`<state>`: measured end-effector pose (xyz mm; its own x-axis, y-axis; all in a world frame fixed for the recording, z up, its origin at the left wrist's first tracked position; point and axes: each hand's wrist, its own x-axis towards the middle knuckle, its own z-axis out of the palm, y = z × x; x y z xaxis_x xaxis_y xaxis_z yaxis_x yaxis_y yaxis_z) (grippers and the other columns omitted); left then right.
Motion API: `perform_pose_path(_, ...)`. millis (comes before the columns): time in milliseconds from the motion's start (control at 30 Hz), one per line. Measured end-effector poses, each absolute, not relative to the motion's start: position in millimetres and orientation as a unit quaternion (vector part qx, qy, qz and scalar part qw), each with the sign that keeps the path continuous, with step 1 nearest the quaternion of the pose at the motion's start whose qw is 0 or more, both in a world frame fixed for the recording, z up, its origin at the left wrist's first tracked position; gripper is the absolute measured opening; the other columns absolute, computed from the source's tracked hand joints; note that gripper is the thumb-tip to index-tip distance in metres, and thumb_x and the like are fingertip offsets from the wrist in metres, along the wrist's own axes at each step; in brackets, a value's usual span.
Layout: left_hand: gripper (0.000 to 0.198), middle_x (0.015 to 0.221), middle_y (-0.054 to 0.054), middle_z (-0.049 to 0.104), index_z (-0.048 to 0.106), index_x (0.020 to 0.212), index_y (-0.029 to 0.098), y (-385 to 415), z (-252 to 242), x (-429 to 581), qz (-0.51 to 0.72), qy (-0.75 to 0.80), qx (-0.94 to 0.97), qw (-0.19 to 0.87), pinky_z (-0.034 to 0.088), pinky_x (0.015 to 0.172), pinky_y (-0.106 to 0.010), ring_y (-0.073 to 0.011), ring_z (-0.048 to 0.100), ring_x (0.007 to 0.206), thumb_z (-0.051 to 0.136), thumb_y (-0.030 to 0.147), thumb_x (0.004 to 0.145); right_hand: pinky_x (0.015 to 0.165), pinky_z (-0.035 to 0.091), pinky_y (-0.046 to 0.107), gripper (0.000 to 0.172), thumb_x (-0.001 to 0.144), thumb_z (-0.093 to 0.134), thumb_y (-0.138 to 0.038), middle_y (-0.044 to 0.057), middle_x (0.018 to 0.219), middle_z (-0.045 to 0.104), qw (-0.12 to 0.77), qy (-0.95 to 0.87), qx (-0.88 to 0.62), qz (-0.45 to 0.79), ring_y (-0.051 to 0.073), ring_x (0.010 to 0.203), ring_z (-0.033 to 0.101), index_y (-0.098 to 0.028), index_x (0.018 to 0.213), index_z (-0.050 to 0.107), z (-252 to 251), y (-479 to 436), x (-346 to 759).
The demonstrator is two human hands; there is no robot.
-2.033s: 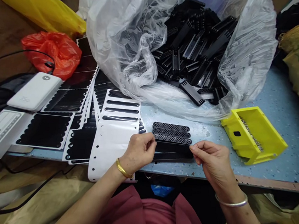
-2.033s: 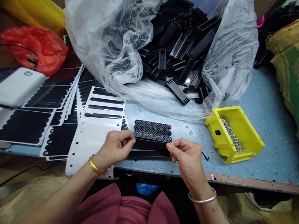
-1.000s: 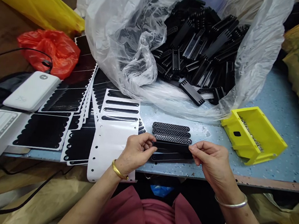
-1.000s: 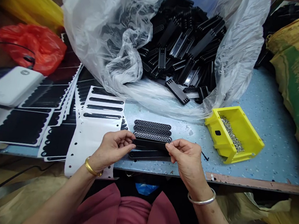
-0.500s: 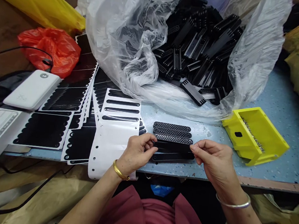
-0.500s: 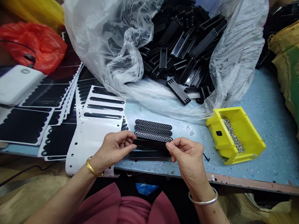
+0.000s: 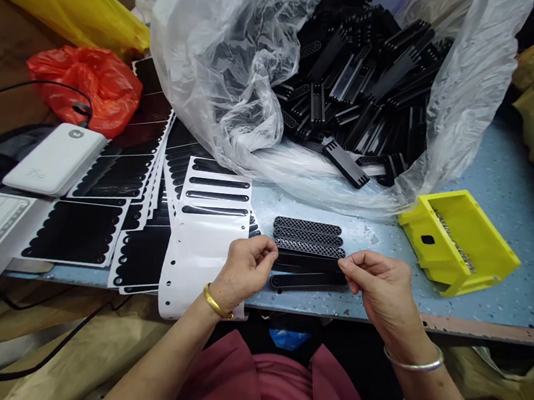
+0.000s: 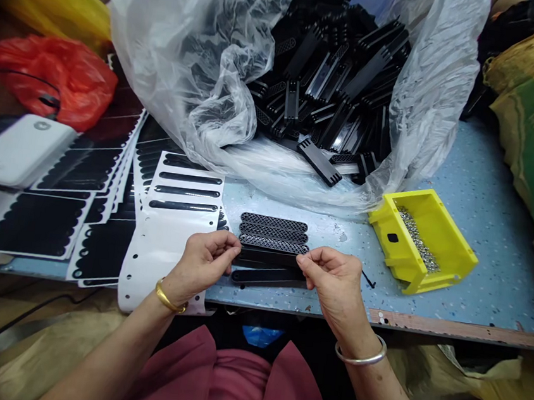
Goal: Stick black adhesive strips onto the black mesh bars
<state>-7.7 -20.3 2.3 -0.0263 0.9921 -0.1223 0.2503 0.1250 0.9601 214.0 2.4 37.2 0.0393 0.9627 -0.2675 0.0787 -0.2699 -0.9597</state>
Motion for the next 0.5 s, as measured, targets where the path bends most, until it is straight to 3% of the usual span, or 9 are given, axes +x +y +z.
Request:
perform_pose_path(200, 0.012, 0.053, 0.004, 0.053, 0.061, 0.069, 0.016, -21.2, 0.7, -7.7, 0.395, 0.606, 0.539, 0.43, 0.038, 0.042, -0.016, -0.0069, 0.05, 0.044, 0.055, 0.019, 0.079, 0.035, 0.031, 0.021, 0.028, 0.06, 0.083, -0.035, -0.001, 0.046, 0.052, 0.416, -0.434, -0.59, 0.539, 0.008, 0.039, 0.041, -0.016, 0.053, 0.064, 37.6, 2.5, 213.3)
perform_pose_path(400, 0.02, 0.06, 0.0, 0.063, 0.072, 0.09, 0.013, -27.9, 6.8, -13.1, 0.403, 0.594, 0.547, 0.431, 0.044, 0.047, -0.018, -0.0093, 0.056, 0.051, 0.061, 0.019, 0.075, 0.036, 0.031, 0.021, 0.027, 0.062, 0.082, -0.034, -0.001, 0.046, 0.052, 0.412, -0.442, -0.586, 0.539, 0.008, 0.039, 0.041, -0.015, 0.054, 0.065, 36.6, 1.7, 214.0)
perform_pose_path(500, 0.021, 0.059, 0.001, 0.061, 0.073, 0.091, 0.014, -28.8, 4.6, -13.8, 0.39, 0.596, 0.568, 0.412, 0.043, 0.048, -0.018, -0.0085, 0.054, 0.051, 0.065, 0.018, 0.072, 0.036, 0.032, 0.021, 0.028, 0.062, 0.083, -0.035, -0.002, 0.045, 0.051, 0.415, -0.443, -0.586, 0.537, 0.008, 0.039, 0.041, -0.016, 0.054, 0.065, 36.3, 1.5, 213.8)
